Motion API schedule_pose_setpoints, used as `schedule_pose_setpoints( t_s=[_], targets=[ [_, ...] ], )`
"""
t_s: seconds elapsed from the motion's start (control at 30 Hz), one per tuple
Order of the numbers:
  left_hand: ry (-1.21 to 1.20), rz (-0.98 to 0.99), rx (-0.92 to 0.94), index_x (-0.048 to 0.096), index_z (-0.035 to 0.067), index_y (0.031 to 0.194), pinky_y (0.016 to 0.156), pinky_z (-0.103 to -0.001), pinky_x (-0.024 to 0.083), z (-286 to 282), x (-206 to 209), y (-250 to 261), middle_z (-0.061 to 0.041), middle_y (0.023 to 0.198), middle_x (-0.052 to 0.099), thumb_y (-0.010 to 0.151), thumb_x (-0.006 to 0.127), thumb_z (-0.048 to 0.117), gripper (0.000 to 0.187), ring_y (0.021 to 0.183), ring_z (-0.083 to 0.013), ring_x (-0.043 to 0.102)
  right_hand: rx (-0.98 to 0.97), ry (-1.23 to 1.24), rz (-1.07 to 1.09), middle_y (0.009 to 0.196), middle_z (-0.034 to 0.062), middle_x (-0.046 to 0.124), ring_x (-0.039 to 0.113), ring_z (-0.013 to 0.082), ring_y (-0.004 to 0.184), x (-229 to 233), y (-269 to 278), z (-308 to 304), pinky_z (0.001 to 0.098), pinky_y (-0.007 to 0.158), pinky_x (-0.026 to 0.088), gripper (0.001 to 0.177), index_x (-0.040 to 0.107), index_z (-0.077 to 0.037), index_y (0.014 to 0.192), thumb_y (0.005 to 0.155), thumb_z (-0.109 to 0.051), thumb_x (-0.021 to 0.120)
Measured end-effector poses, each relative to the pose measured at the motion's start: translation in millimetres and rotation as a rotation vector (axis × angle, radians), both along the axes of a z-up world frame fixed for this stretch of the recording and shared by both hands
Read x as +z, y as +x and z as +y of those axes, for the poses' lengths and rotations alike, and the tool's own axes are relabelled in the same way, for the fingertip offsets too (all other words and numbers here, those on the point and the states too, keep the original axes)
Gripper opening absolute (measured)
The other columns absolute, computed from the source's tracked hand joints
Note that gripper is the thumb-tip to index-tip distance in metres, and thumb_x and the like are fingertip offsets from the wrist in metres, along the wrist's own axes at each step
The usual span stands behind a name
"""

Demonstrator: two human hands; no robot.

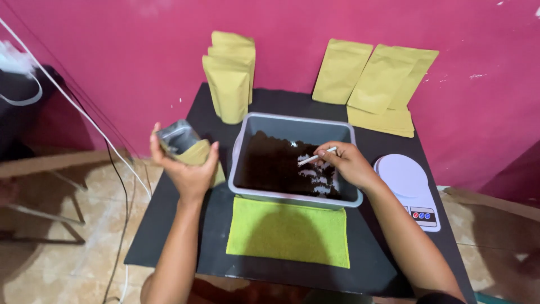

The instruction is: Filling yellow coffee bags with ground coffee using a spoon from a plastic container.

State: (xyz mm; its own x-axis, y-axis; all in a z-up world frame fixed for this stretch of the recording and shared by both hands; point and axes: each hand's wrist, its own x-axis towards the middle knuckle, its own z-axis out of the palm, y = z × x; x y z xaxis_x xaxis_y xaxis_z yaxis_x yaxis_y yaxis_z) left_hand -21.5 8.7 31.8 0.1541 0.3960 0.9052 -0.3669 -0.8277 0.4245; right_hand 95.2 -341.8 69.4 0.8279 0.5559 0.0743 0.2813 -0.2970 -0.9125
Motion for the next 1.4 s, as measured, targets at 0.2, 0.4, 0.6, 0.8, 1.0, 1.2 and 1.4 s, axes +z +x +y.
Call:
schedule_pose_setpoints(
  t_s=[0.2, 0.4, 0.6, 0.8, 1.0, 1.2, 1.4],
  targets=[
    [-0.106, 0.271, -0.160, 0.028, -0.007, 0.153, 0.118, -0.060, 0.032, -69, 76, -67, -0.037, 0.148, 0.044, 0.061, 0.100, 0.022, 0.120, 0.137, -0.0550, 0.045, -0.075, 0.170, 0.043, 0.077, 0.0071, 0.076, 0.060, 0.0099, 0.070, 11, 10, -12, 0.0223, 0.071, 0.045, 0.013, 0.076, -0.005, 0.105, 0.100, -0.013, 0.067],
    [0.127, 0.694, -0.339, 0.045, 0.001, 0.148, 0.103, -0.064, 0.042, -134, 82, -84, -0.036, 0.143, 0.051, 0.056, 0.101, 0.036, 0.113, 0.125, -0.0574, 0.054, -0.129, 0.211, 0.039, 0.071, 0.0033, 0.071, 0.053, 0.0036, 0.059, 16, 14, -22, 0.0164, 0.059, 0.039, 0.009, 0.073, -0.009, 0.105, 0.098, -0.010, 0.067],
    [0.261, 0.892, -0.302, 0.045, 0.011, 0.139, 0.090, -0.066, 0.050, -161, 59, -65, -0.031, 0.149, 0.036, 0.067, 0.094, 0.039, 0.091, 0.119, -0.0565, 0.057, -0.168, 0.277, -0.013, 0.068, 0.0061, 0.072, 0.042, 0.0002, 0.054, 28, 15, -26, 0.0157, 0.053, 0.027, 0.009, 0.071, -0.007, 0.104, 0.097, -0.007, 0.066],
    [0.266, 0.911, -0.220, 0.041, 0.013, 0.132, 0.091, -0.058, 0.049, -174, 40, -45, -0.027, 0.148, 0.031, 0.053, 0.100, 0.042, 0.103, 0.126, -0.0504, 0.052, -0.177, 0.308, -0.027, 0.067, 0.0082, 0.073, 0.043, 0.0007, 0.052, 26, 22, -32, 0.0149, 0.053, 0.028, 0.009, 0.071, -0.008, 0.105, 0.097, -0.008, 0.067],
    [0.174, 0.798, -0.213, 0.040, 0.013, 0.130, 0.102, -0.063, 0.040, -182, 35, -34, -0.028, 0.150, 0.028, 0.054, 0.098, 0.057, 0.105, 0.133, -0.0519, 0.043, -0.157, 0.293, -0.027, 0.070, 0.0092, 0.075, 0.047, 0.0018, 0.053, 21, 31, -31, 0.0159, 0.053, 0.030, 0.009, 0.071, -0.008, 0.104, 0.098, -0.009, 0.064],
    [0.142, 0.673, -0.217, 0.045, 0.012, 0.124, 0.108, -0.063, 0.037, -185, 26, -22, -0.026, 0.148, 0.037, 0.059, 0.098, 0.050, 0.092, 0.135, -0.0496, 0.044, -0.169, 0.297, -0.035, 0.072, 0.0096, 0.076, 0.055, 0.0027, 0.056, 22, 35, -34, 0.0167, 0.054, 0.031, 0.010, 0.071, -0.006, 0.104, 0.098, -0.008, 0.063],
    [0.121, 0.545, -0.278, 0.043, 0.014, 0.108, 0.102, -0.058, 0.042, -187, 23, -24, -0.023, 0.149, 0.037, 0.075, 0.091, 0.028, 0.060, 0.132, -0.0461, 0.051, -0.164, 0.294, -0.039, 0.076, 0.0106, 0.077, 0.064, 0.0048, 0.062, 26, 33, -34, 0.0150, 0.056, 0.035, 0.009, 0.070, -0.004, 0.104, 0.098, -0.007, 0.063]
  ],
)
